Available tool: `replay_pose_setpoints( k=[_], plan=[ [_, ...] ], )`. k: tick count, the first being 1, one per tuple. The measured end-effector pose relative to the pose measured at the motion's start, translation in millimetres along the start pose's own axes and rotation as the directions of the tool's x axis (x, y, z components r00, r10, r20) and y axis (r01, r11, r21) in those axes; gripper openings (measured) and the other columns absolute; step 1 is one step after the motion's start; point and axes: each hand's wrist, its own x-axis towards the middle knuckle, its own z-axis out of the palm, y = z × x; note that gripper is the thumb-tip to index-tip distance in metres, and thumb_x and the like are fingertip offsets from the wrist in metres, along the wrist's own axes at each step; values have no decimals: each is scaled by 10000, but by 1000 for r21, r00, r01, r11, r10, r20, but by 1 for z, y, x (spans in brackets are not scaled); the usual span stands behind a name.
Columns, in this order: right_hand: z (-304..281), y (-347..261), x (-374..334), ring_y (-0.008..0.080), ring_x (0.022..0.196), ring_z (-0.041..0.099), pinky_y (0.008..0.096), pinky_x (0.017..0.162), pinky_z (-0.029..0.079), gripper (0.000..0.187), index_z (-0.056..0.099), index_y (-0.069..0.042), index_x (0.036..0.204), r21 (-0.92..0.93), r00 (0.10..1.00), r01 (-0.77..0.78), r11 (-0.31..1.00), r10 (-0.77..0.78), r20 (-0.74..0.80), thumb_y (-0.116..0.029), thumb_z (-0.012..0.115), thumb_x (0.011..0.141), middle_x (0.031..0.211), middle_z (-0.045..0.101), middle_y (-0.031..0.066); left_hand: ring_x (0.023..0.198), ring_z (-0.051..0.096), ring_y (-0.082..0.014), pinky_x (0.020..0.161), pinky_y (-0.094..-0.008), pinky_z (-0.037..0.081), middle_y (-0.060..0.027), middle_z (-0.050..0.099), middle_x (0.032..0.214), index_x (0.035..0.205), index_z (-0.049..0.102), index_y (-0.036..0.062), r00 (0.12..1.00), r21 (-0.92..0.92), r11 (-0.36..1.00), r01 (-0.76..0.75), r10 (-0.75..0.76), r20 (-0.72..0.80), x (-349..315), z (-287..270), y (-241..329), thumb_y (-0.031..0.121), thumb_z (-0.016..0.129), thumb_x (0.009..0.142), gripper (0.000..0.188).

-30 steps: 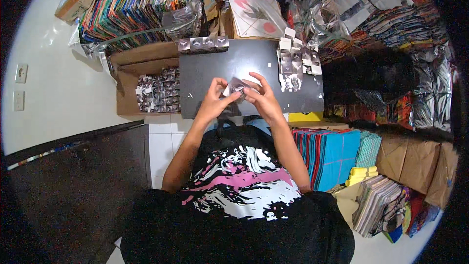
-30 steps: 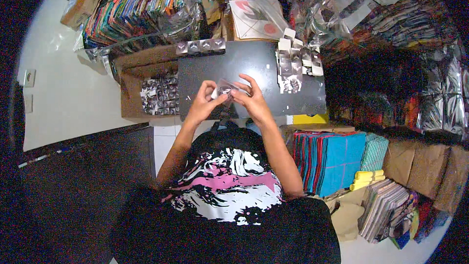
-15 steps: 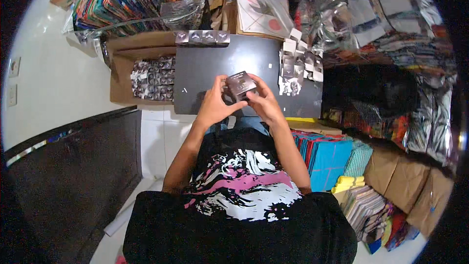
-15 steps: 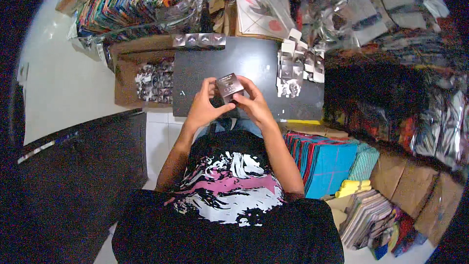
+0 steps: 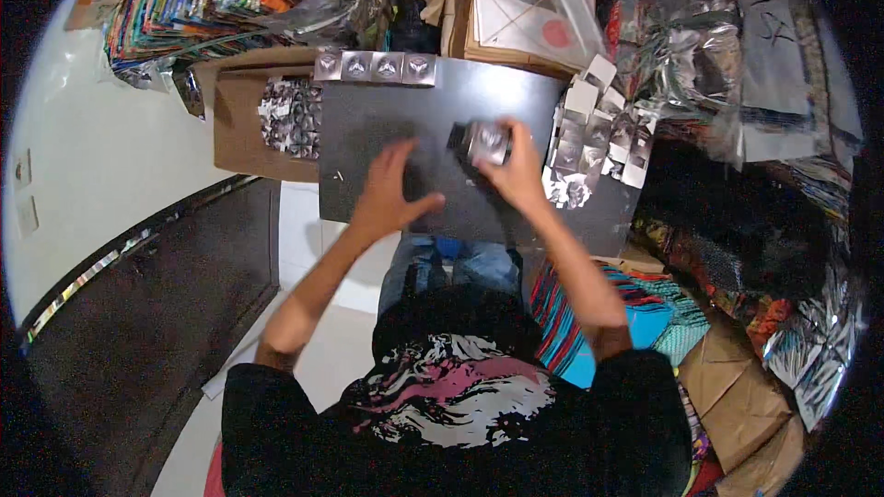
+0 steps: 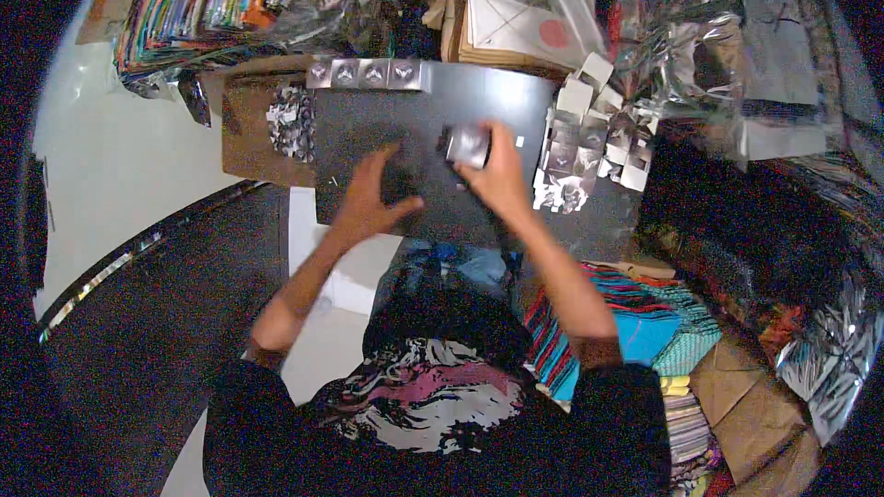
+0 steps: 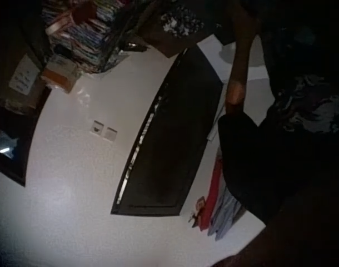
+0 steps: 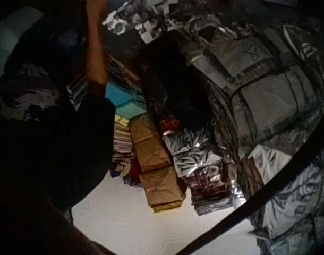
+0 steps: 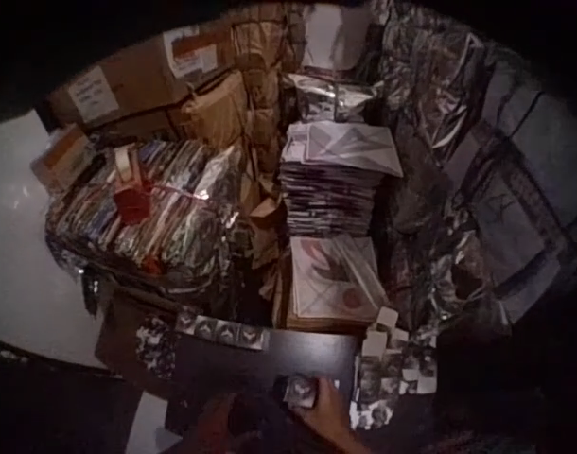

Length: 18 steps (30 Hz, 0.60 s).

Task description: Assembling small cardboard product boxes by folding them into shape.

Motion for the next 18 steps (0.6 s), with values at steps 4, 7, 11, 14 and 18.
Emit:
replay_pose_setpoints(
  k=[4,7,11,14,18],
  plan=[
    [10,37,99,437,1217,555,453,1066,471,699,529,-21,1334,-156,965,244,957,-255,-55,-75,864,723,1269,572,226,1493,275,-483,1182,-597,339,-229,285,1628,1614,327,200,992,412,910,-48,92,-88,68,-16,-17,487,898,722,1098],
    [28,51,133,422,1248,571,446,1064,471,710,545,-22,1319,-63,961,274,960,-270,59,-107,902,711,1306,591,220,1520,214,-498,1144,-683,332,-196,188,1681,1635,286,270,983,618,785,-43,143,-114,104,-6,-25,528,900,695,1152],
    [49,44,143,404,1256,578,437,1071,470,725,552,-37,1322,-37,972,233,972,-233,3,-136,911,700,1309,613,209,1526,171,-533,1092,-768,315,-157,129,1715,1646,238,332,980,667,745,-1,134,-148,124,9,-40,577,893,676,1196],
    [53,40,147,397,1247,585,431,1069,474,720,559,-30,1304,-28,977,214,976,-215,-13,-114,913,682,1293,619,199,1528,166,-537,1081,-784,310,-145,132,1716,1651,230,321,992,668,743,42,47,-114,129,18,-43,573,899,670,1214],
    [57,39,147,402,1204,604,452,1038,489,700,562,-54,1287,0,973,230,973,-230,-22,-99,905,678,1264,623,183,1522,184,-541,1072,-788,317,-143,137,1715,1654,224,314,990,665,746,40,62,-129,131,23,-44,566,904,667,1226]
  ],
)
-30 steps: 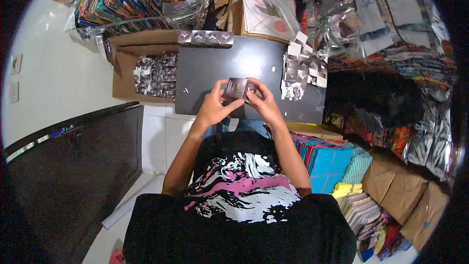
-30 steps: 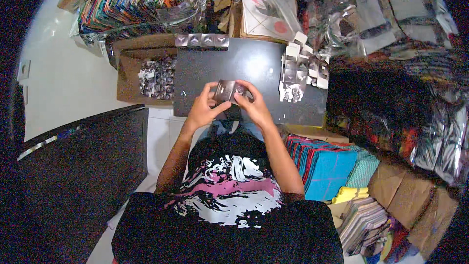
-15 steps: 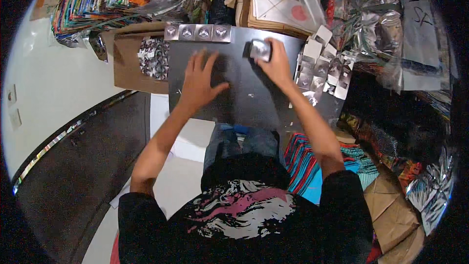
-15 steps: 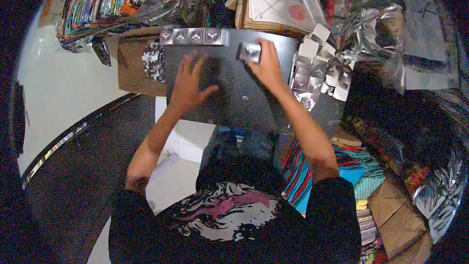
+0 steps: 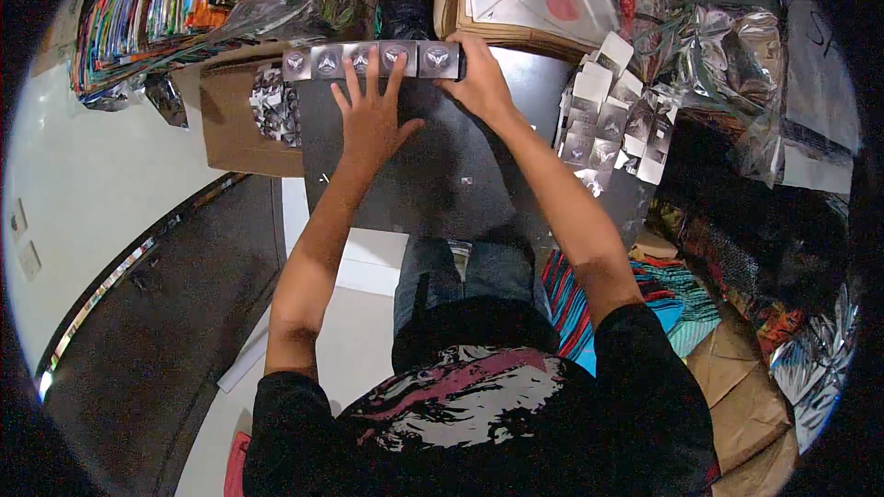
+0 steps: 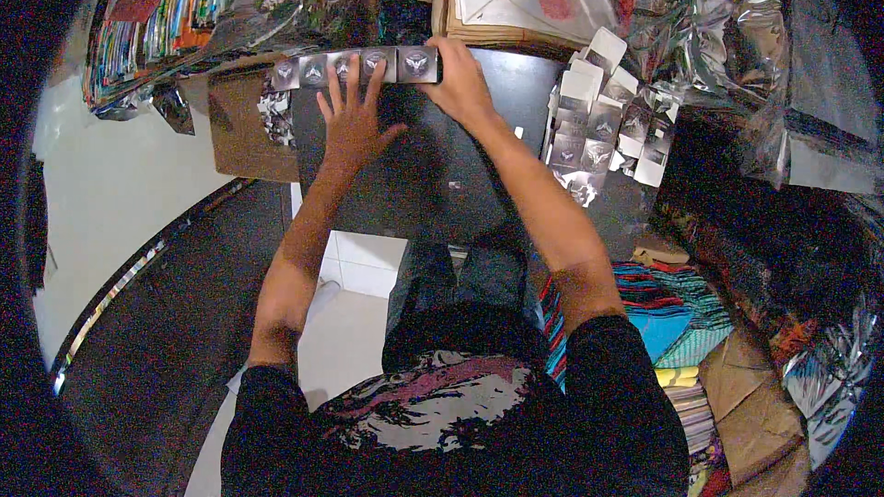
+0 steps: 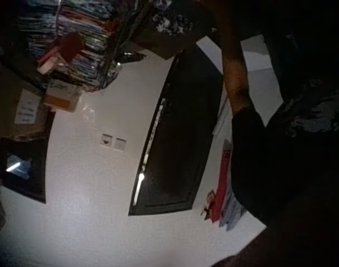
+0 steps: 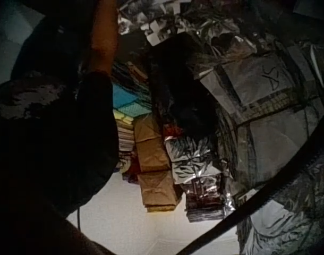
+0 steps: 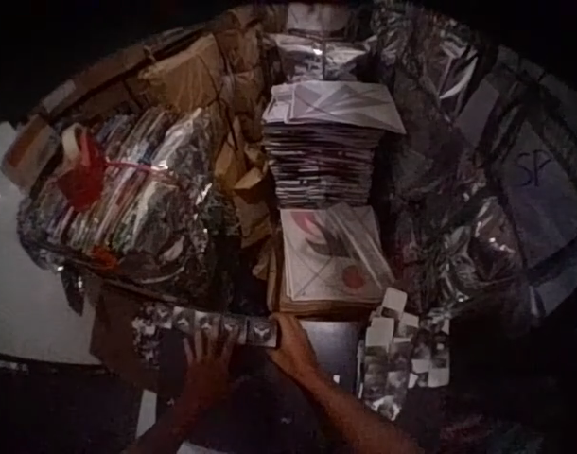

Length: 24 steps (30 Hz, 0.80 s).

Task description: Assembling small cardboard product boxes by folding them into shape.

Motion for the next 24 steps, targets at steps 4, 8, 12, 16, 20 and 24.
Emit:
replay_pose_setpoints(
  k=[4,8,12,16,20,24],
  plan=[
    [4,0,0,405,1189,609,494,1011,493,702,563,-81,1292,-22,1000,4,1000,-4,1,-113,905,680,1236,628,168,1505,222,-547,1061,-794,325,-138,142,1714,1655,226,310,1000,10,1000,-1,1,-18,1,-1,-1,554,910,662,1230],
    [-1,-2,1,411,1252,570,496,1080,458,826,524,-72,1377,-44,999,-19,999,21,49,-117,922,654,1310,599,177,1500,235,-545,1057,-797,324,-131,148,1716,1650,242,301,999,11,1000,15,-15,30,1,-8,5,537,914,660,1219],
    [-17,-11,-20,398,1324,503,442,1153,402,938,451,-34,1466,-47,996,69,996,-71,-44,-162,933,671,1363,553,186,1523,216,-520,1080,-774,324,-154,141,1721,1649,248,273,1000,28,1000,9,-10,22,-9,-24,5,502,917,674,1205],
    [-62,-16,-70,377,1228,553,462,1086,439,571,634,-54,1246,-201,987,-17,979,-15,-157,-145,886,742,1259,609,171,1543,188,-497,1129,-750,272,-168,142,1721,1650,252,235,998,-96,993,-64,61,-32,-39,-41,12,483,882,743,1132],
    [-95,10,-140,449,1332,441,585,1011,425,784,605,-89,1332,-499,836,-477,724,198,-512,-354,929,668,1424,500,252,1540,169,-505,1179,-705,214,-210,179,1697,1641,268,170,996,-247,966,-68,80,37,-94,-33,16,462,854,793,1072],
    [-113,9,-189,482,1435,295,661,1059,375,961,484,-167,1486,-349,621,-783,515,610,-493,-422,941,680,1580,307,237,1521,187,-521,1190,-681,211,-248,189,1674,1633,271,137,993,-414,909,-43,82,79,-144,-24,24,472,842,808,1058]
  ],
)
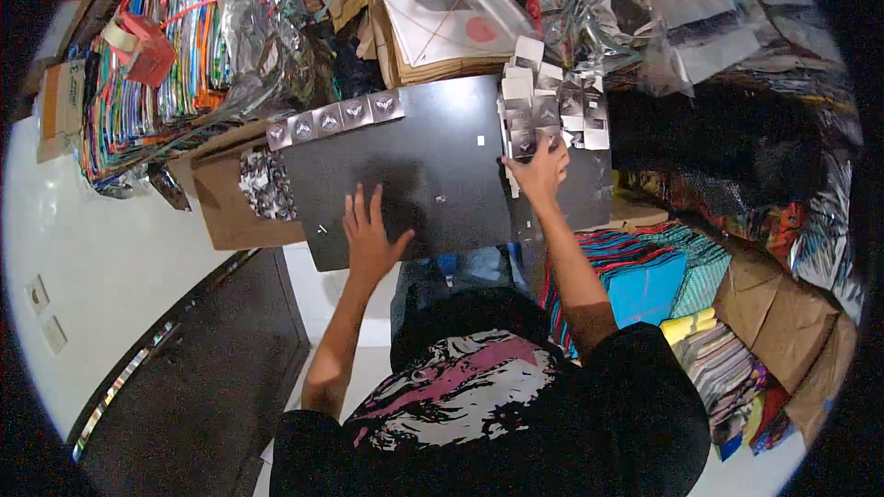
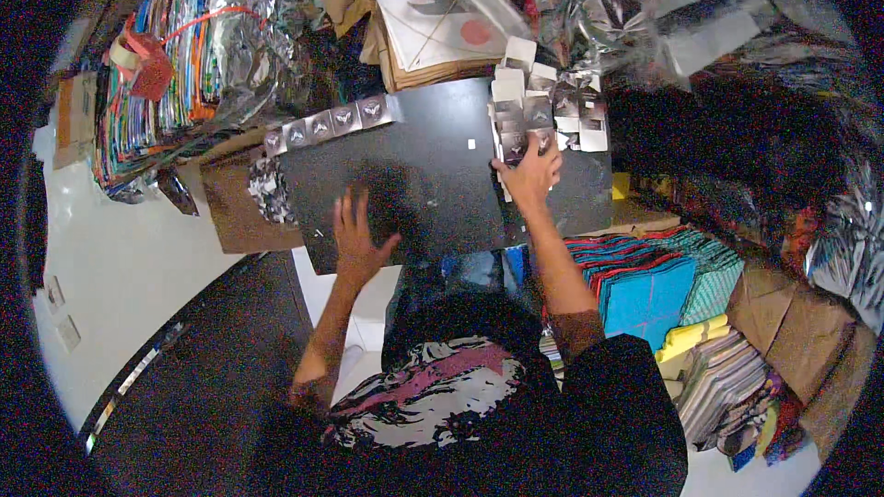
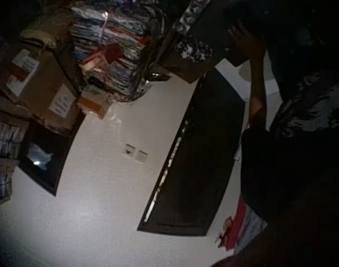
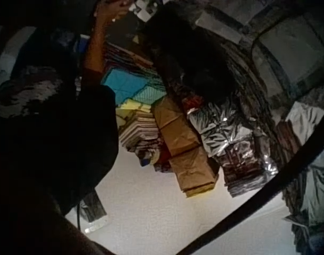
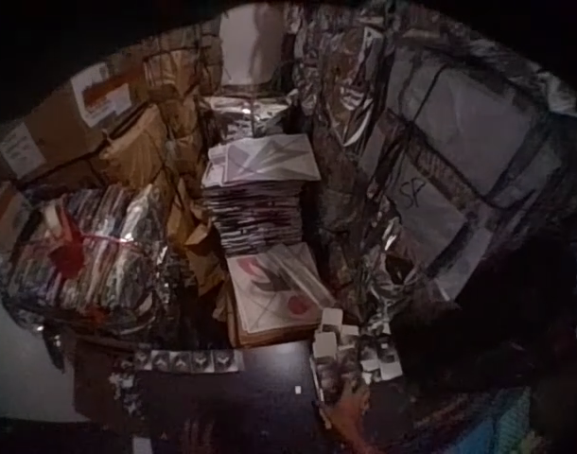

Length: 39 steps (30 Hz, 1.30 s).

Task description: Assembling small cardboard product boxes by folding them into shape.

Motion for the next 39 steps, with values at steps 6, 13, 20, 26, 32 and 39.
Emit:
replay_pose_setpoints(
  k=[6,13,20,26,32,39],
  plan=[
    [16,16,2,467,1439,301,675,1070,357,870,508,-153,1419,53,994,44,998,-38,-104,-386,930,695,1563,315,254,1511,194,-532,1215,-632,222,-271,177,1667,1629,266,118,996,-55,998,-2,7,91,-35,7,17,438,843,822,1042],
    [-14,-11,-11,466,1375,365,615,1087,377,970,451,-113,1443,184,981,87,979,-53,-186,-385,925,642,1490,395,252,1511,229,-502,1198,-627,269,-277,214,1656,1617,289,118,1000,-233,972,-21,25,12,-45,-20,28,431,865,811,1038],
    [-98,-113,-130,286,1448,403,531,1142,429,1143,298,-146,1580,869,635,283,405,-759,147,-219,964,654,1566,374,86,1543,270,-382,1183,-628,310,-150,209,1708,1657,193,169,972,-951,277,137,145,182,-13,-86,48,321,946,734,1202],
    [-154,-142,-205,365,1406,421,443,1162,386,1077,343,-41,1546,620,618,625,474,-786,-22,-347,938,702,1507,414,163,1361,543,-295,1155,-437,406,-147,451,1551,1623,252,35,910,-984,-141,106,413,39,-19,-100,56,363,933,728,1172],
    [-203,-135,-208,283,1415,471,477,1099,465,923,453,-110,1530,719,711,567,401,-679,-181,-172,913,732,1537,465,112,1387,505,-249,1144,-411,412,-140,419,1578,1623,270,29,659,-958,-54,280,737,151,-37,-126,54,527,990,575,1365],
    [-236,-127,-214,291,1094,643,399,958,506,331,783,-70,945,392,458,849,356,-865,-206,-21,846,623,1061,691,73,1368,484,-391,1177,-468,372,-199,518,1456,1510,439,37,804,-507,674,-537,591,-67,-50,-191,73,494,998,466,1269]
  ],
)
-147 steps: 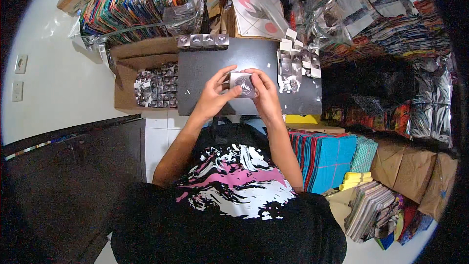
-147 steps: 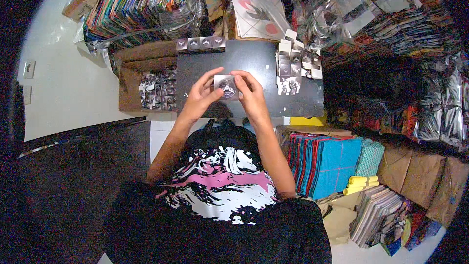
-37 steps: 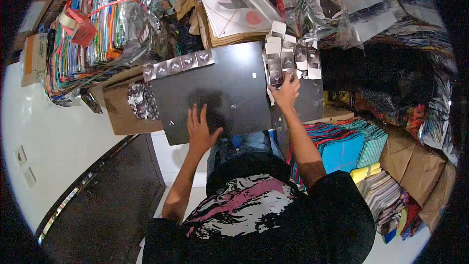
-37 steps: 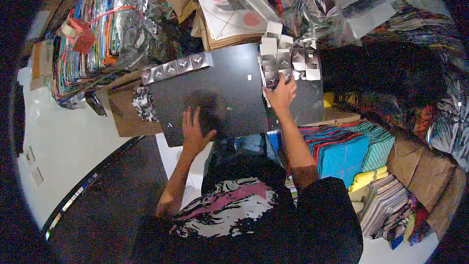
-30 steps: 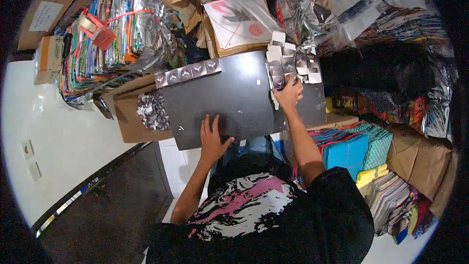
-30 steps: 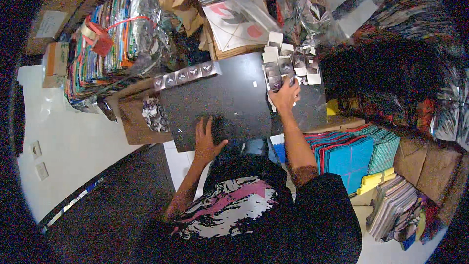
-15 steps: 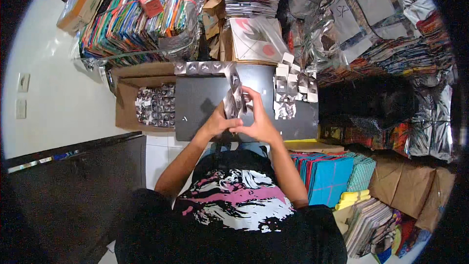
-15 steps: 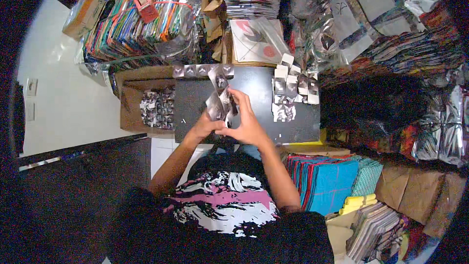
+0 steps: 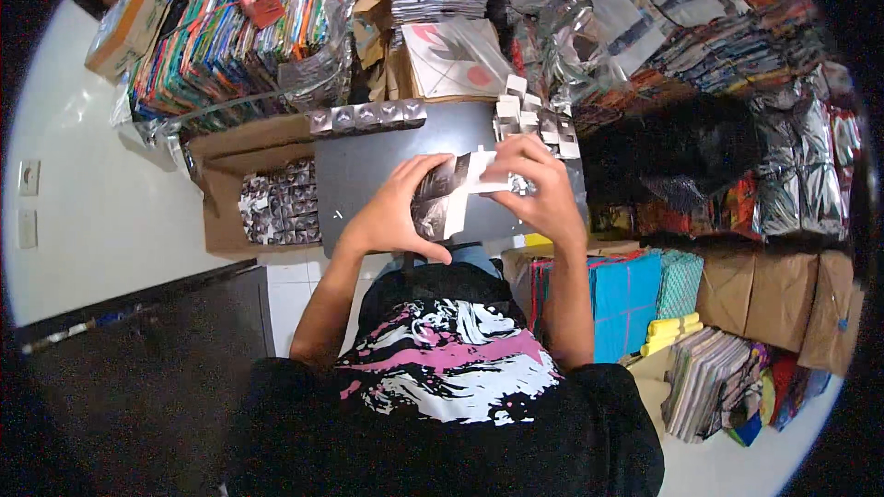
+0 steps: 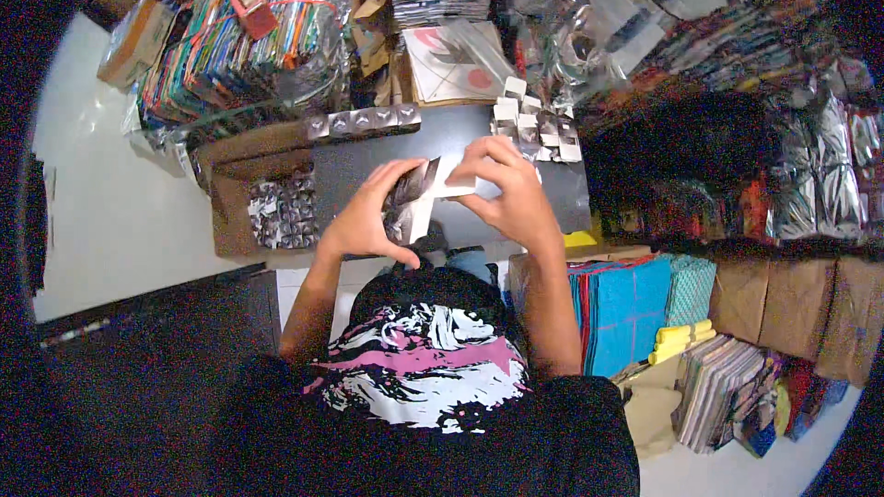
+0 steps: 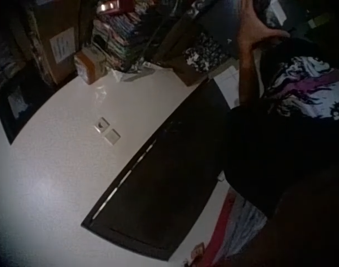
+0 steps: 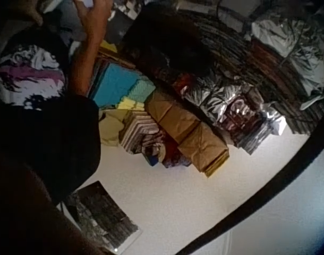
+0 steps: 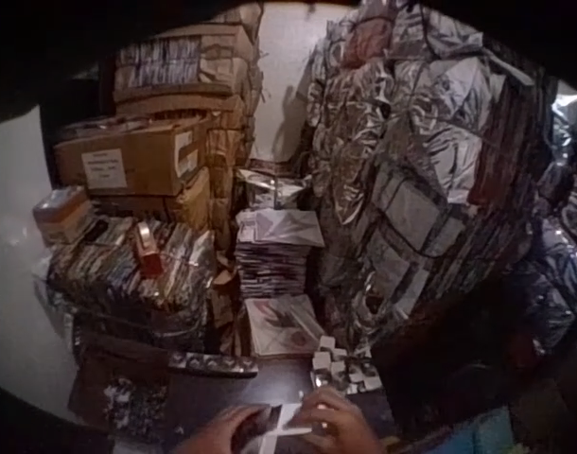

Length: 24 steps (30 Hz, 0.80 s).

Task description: Assembling small cardboard product boxes by folding them into shape.

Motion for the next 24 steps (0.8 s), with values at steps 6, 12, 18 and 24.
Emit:
replay_pose_setpoints(
  k=[6,12,18,24],
  plan=[
    [-4,-4,-7,331,1243,557,449,1059,468,374,819,-206,1003,-202,988,-28,979,58,143,13,789,701,1275,615,97,1369,479,-389,1174,-474,374,-194,512,1480,1486,471,35,999,113,993,44,-47,24,7,0,8,501,989,469,1233],
    [-23,14,-18,484,1541,178,611,1199,297,355,849,-266,989,-449,975,17,893,85,205,-47,752,726,1722,195,92,1087,692,-345,983,-419,528,-222,704,1182,1306,633,-2,980,81,977,197,-194,-39,47,27,22,461,979,521,975],
    [-69,57,-38,460,1539,229,554,1208,312,370,810,-175,1029,-315,988,-87,945,121,91,-131,905,674,1705,208,189,729,757,-254,725,-361,578,-172,769,817,985,783,-27,917,-22,952,306,-301,-262,91,75,21,382,962,650,559],
    [-93,101,-43,191,1180,608,337,976,527,605,566,-50,1420,589,849,-327,739,504,-162,-104,819,873,1342,596,102,801,699,-111,714,-300,569,-64,769,960,1063,735,-36,761,-689,652,317,-608,-226,121,140,12,197,822,914,290]
  ],
)
